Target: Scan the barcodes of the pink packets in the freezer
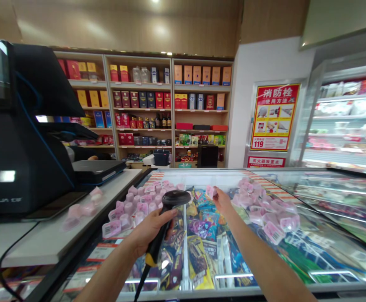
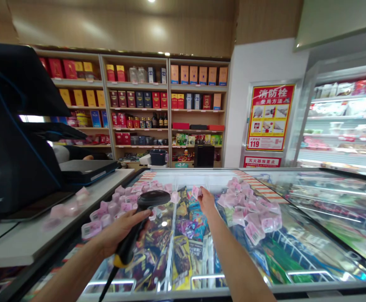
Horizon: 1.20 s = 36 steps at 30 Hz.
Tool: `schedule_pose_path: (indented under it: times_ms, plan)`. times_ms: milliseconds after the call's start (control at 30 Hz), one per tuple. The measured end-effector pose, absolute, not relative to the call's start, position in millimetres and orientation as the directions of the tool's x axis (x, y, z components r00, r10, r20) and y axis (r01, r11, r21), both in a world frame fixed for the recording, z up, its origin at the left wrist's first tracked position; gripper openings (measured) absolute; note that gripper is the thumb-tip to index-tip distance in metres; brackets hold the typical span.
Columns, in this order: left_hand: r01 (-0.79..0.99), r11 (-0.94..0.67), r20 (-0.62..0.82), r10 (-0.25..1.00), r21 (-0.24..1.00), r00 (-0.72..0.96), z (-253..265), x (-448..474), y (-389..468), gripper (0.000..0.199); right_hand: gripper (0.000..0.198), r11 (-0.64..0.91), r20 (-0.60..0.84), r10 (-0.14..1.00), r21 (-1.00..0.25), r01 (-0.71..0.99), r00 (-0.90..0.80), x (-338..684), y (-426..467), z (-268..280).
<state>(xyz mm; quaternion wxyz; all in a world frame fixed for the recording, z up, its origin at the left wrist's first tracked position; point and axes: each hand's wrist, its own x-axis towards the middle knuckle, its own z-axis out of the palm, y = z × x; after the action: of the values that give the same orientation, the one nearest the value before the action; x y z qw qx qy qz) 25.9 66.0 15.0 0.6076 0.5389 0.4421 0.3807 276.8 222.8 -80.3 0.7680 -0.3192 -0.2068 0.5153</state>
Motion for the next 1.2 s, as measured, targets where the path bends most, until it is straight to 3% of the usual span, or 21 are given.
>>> schedule_pose_path:
  times_ms: [300, 400, 467, 600, 767, 1000, 1200]
  plan:
    - [0.063, 0.102, -0.118, 0.917, 0.993, 0.38, 12.6, 32.8, 68.5, 0.027, 0.016, 0.272, 0.083, 0.94, -0.769, -0.578, 0.332, 268.0, 230.5, -78.0]
    - [0.068, 0.105, -0.122, 0.925, 0.992, 0.361, 12.1, 36.4, 71.1, 0.028, 0.023, 0.296, 0.176, 0.862, -0.936, -0.19, 0.475, 270.0, 231.6, -80.7]
    - [0.057, 0.112, -0.125, 0.94, 0.992, 0.316, 12.3, 34.2, 73.3, 0.029, 0.027, 0.221, 0.241, 0.794, -0.97, 0.105, 0.558, 271.3, 231.7, -84.1]
    - [0.001, 0.091, -0.088, 0.969, 0.996, 0.232, 10.9, 21.0, 76.5, 0.031, 0.024, 0.128, 0.313, 0.756, -0.932, 0.339, 0.575, 261.1, 233.4, -90.5]
    - [-0.001, 0.082, -0.081, 0.981, 0.997, 0.177, 8.5, 2.9, 76.2, 0.032, 0.036, 0.135, 0.443, 0.856, -0.69, 0.711, 0.266, 224.3, 244.5, -92.3]
    - [0.003, 0.081, -0.08, 0.981, 0.997, 0.176, 13.3, -1.7, 71.4, 0.029, 0.033, 0.252, 0.449, 0.892, -0.58, 0.775, 0.046, 177.0, 245.6, -93.2]
    - [0.034, 0.104, -0.109, 0.977, 0.994, 0.181, 19.0, 9.2, 64.2, 0.028, 0.054, 0.209, 0.429, 0.9, -0.574, 0.792, 0.074, 143.1, 219.9, -85.6]
